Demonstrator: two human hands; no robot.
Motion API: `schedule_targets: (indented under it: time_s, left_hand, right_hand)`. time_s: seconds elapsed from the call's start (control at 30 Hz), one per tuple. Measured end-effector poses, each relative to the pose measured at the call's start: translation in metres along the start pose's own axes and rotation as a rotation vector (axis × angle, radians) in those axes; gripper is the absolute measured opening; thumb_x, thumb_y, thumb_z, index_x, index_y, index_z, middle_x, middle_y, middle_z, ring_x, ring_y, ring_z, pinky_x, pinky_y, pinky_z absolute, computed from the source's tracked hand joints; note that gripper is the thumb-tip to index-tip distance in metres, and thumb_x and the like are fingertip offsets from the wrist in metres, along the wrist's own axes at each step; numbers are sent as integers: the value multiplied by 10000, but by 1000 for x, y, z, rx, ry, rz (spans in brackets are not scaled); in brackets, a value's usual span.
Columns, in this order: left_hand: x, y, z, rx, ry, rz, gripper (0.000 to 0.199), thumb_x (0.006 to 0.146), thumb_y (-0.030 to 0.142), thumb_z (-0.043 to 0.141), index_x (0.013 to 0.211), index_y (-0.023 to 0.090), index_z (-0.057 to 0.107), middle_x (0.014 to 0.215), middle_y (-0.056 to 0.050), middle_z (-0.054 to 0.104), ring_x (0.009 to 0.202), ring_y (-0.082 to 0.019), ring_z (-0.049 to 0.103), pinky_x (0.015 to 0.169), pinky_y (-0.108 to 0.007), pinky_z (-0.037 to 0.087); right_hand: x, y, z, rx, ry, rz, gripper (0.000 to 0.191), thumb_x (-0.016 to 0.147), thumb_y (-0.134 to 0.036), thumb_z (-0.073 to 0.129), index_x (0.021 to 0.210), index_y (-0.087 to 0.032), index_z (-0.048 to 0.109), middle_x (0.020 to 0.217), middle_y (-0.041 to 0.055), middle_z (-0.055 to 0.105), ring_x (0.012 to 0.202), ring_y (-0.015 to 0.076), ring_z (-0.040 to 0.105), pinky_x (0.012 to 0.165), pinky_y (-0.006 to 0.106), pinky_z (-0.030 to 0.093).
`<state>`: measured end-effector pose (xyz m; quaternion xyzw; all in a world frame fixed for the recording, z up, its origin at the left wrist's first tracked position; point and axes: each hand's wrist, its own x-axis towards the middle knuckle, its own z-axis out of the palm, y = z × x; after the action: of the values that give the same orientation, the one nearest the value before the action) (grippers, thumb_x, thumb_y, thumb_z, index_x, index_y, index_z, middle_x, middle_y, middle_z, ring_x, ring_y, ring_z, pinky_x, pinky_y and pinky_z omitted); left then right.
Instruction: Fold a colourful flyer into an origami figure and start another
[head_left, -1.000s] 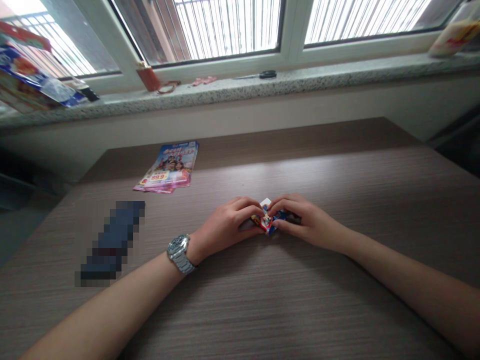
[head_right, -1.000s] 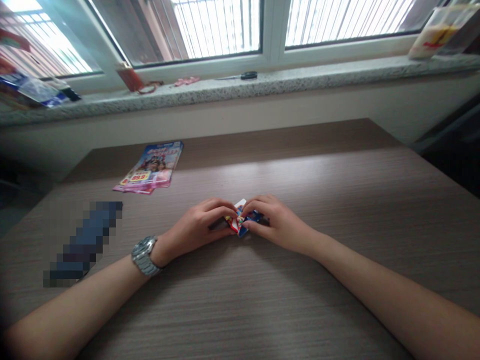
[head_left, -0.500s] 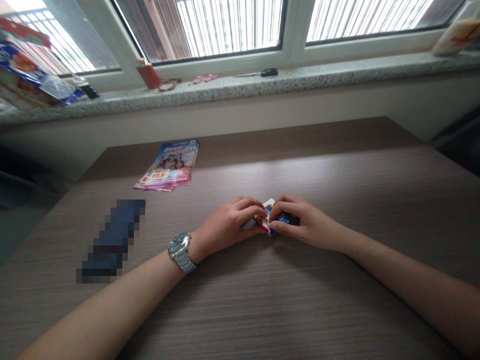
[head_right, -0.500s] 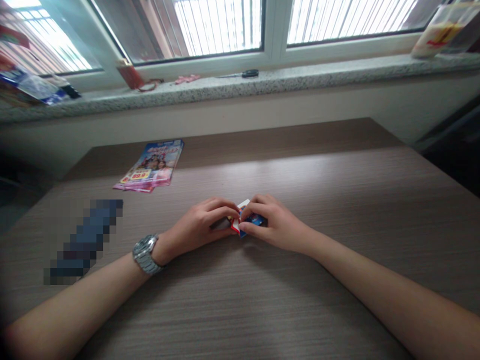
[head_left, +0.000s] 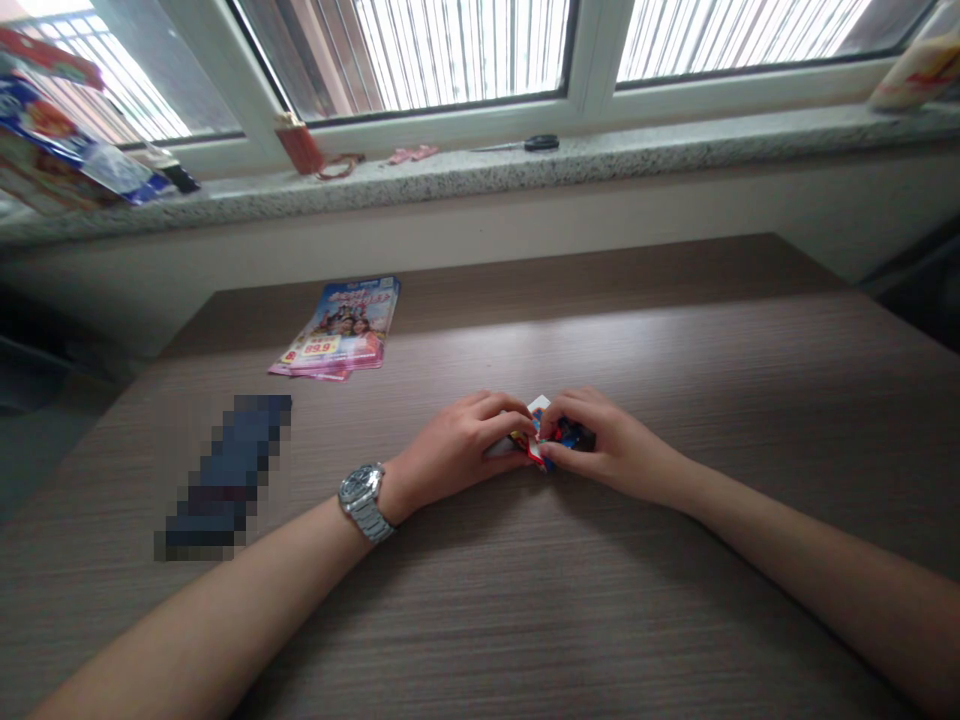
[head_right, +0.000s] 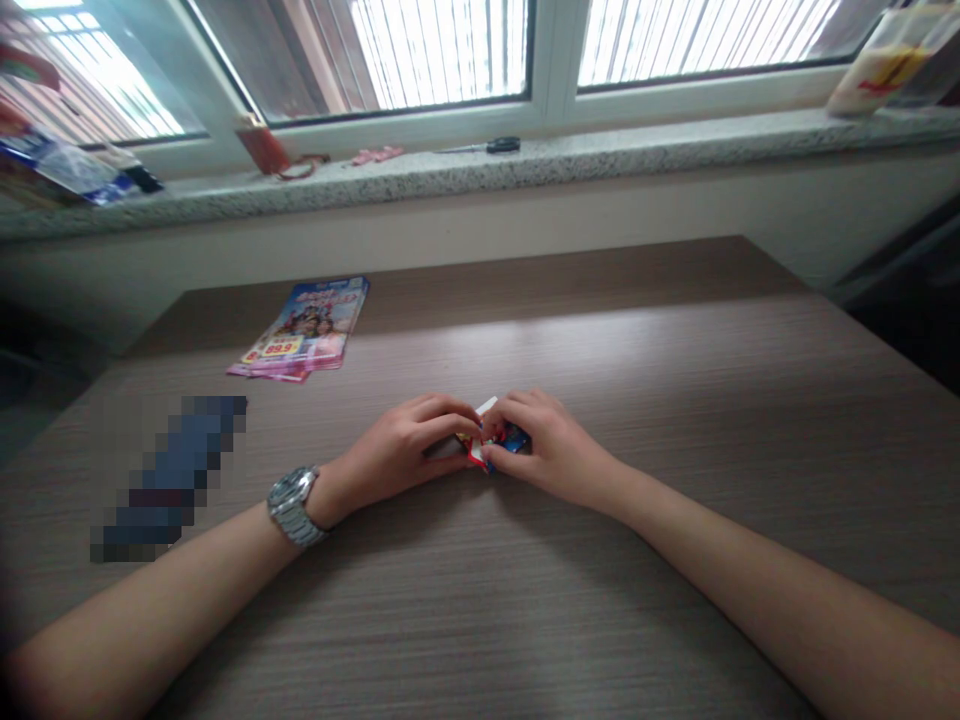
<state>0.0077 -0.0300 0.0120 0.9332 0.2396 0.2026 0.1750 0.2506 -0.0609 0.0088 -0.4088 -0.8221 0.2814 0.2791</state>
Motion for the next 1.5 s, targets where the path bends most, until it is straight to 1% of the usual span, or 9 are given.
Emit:
schedule_targets:
  time_s: [0.13,0.3,0.57,0.7,0.83,1.0,1.27,1.37,1.5]
  left_hand:
    - [0,0,0,-18,1,0,205,985,349,652,1139,213,653,1220,-80,661,1103,-216,630,949,-356,523]
    - [-1,1,-1,-39,-4,-9,189,988,324,648,1146,220,655,1217,-74,661,1108,-213,626,951,-349,517]
    - [-1,1,-2,-52,9,-19,180,988,302,646,1146,217,657,1217,-78,660,1111,-211,628,953,-353,521]
    - [-1,2,-2,-52,14,-21,187,995,323,635,1143,212,656,1215,-83,664,1103,-214,631,952,-362,524]
    - [-1,2,-2,-52,8,-25,187,1001,315,625,1153,211,656,1223,-85,662,1115,-213,628,961,-363,524]
    - [-1,1,-2,-55,7,-28,181,992,299,639,1148,211,657,1223,-80,660,1119,-210,626,965,-358,522]
    - [-1,1,-2,-53,14,-16,158,995,285,633,1131,208,653,1210,-82,662,1115,-212,627,960,-364,526]
    - [-2,0,-1,-56,18,-16,159,995,287,632,1133,209,653,1206,-80,664,1108,-208,628,959,-363,528]
    - [-1,0,-1,-60,26,-19,168,988,298,647,1128,206,655,1210,-81,665,1115,-209,629,966,-366,529]
  right_hand:
    - [-2,4,1,-41,24,-100,85,956,-317,682,942,-233,690,1003,40,683,980,207,602,879,361,456]
    - [-6,8,-4,-129,-15,-222,151,999,-289,607,1081,-232,719,1092,83,668,1018,223,610,879,370,496]
    - [-11,11,-13,-298,-60,-367,297,1006,-270,573,1282,-215,669,1247,126,649,1093,255,609,935,416,530]
    - [-10,10,-17,-301,-101,-378,314,1023,-261,548,1324,-220,630,1251,98,690,1099,246,626,949,414,530]
    - [-10,10,-21,-309,-122,-387,255,1031,-259,537,1252,-214,657,1241,82,714,1073,235,645,942,406,536]
    - [-11,9,-22,-381,-133,-412,257,1024,-259,543,1243,-226,673,1274,92,700,1108,246,643,956,417,539]
    - [-10,-1,-22,-531,-114,-449,241,1038,-281,516,1189,-209,690,1237,106,703,1101,265,641,942,433,551]
    - [-10,-4,-20,-575,-104,-454,261,1038,-296,516,1212,-200,685,1212,119,708,1081,275,647,918,443,561]
    - [-11,-4,-17,-589,-106,-456,300,1038,-301,515,1272,-192,669,1221,140,702,1112,287,643,917,452,567]
